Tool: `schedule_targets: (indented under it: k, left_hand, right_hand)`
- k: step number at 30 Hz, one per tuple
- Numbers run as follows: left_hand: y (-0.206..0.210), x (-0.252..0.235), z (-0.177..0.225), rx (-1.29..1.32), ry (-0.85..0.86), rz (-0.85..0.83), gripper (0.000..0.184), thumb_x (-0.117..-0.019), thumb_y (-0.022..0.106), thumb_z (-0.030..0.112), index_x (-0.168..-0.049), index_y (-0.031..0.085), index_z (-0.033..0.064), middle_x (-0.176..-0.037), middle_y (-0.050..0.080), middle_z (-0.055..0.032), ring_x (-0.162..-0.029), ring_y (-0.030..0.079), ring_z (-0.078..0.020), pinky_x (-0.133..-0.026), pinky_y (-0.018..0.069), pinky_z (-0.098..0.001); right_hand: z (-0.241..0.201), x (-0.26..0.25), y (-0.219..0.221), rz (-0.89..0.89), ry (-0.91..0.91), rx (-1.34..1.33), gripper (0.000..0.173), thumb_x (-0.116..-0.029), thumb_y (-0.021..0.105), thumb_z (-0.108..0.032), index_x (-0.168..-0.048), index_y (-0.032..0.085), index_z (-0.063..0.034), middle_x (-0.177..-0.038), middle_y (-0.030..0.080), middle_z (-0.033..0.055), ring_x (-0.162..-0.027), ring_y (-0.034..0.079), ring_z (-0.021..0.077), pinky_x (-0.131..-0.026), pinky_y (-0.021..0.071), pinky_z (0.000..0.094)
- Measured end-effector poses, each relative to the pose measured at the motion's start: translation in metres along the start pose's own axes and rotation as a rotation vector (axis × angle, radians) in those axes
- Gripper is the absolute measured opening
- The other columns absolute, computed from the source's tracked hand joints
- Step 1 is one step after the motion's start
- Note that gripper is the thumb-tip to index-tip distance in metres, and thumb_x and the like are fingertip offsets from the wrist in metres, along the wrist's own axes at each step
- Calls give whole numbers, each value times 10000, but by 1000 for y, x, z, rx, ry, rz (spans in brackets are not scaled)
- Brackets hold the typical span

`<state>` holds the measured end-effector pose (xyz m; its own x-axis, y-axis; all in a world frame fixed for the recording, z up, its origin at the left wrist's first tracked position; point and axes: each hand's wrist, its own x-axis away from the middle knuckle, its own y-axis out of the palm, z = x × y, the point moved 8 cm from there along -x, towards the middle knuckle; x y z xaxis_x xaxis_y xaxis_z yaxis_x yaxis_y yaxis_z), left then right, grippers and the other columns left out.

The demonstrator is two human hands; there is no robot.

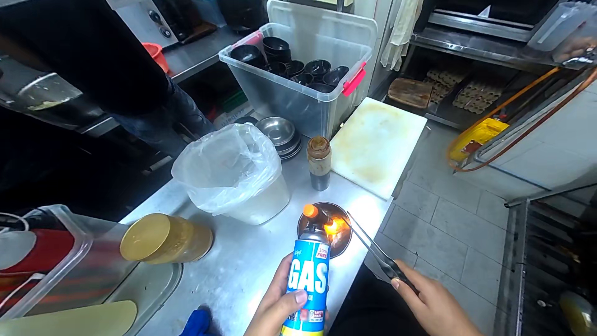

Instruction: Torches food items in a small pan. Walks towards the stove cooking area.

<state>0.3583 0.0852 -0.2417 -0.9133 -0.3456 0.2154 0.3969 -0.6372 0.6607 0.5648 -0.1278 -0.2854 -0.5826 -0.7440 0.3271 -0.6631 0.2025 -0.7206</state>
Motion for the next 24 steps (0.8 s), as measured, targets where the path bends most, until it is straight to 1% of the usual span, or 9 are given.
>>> schedule_targets:
  k: [7, 11, 18, 24]
  left_hand:
    - [0, 1, 2, 10, 6, -6, 738, -941, 656, 213, -1534, 230, 100, -1209, 612, -308, -926, 698, -452, -729, 625, -567]
    - [1, 3, 5, -16, 10, 6, 740, -942, 659, 225, -1528, 227, 92, -1204, 618, -304, -927, 702, -449, -727, 628, -566]
    - [2, 6, 10, -43, 18, -16, 725, -942, 650, 223, -1523, 234, 100, -1202, 615, -303, -922, 700, -448, -719, 629, -559]
    - [3, 8, 14, -26, 38, -8, 741, -937, 667, 216, -1527, 233, 104, -1204, 619, -300, -931, 702, -452, -722, 629, -568]
  right_hand:
    - [-3, -2, -2, -5, 5, 4, 539, -1039, 481, -483, -1481, 549, -181, -946, 730, 80, -763, 689, 244, -701, 575, 517]
    - [-4, -2, -3, 11, -5, -2, 549, -1038, 485, -484, -1485, 548, -171, -955, 733, 93, -766, 692, 257, -694, 573, 532]
    - [-4, -3, -3, 8, 11, 6, 562, -1036, 479, -494, -1488, 544, -167, -970, 734, 92, -784, 695, 253, -714, 573, 530]
    - [-6, -1, -6, 32, 5, 4, 553, -1035, 481, -497, -1477, 555, -173, -941, 728, 78, -759, 685, 239, -688, 570, 515]
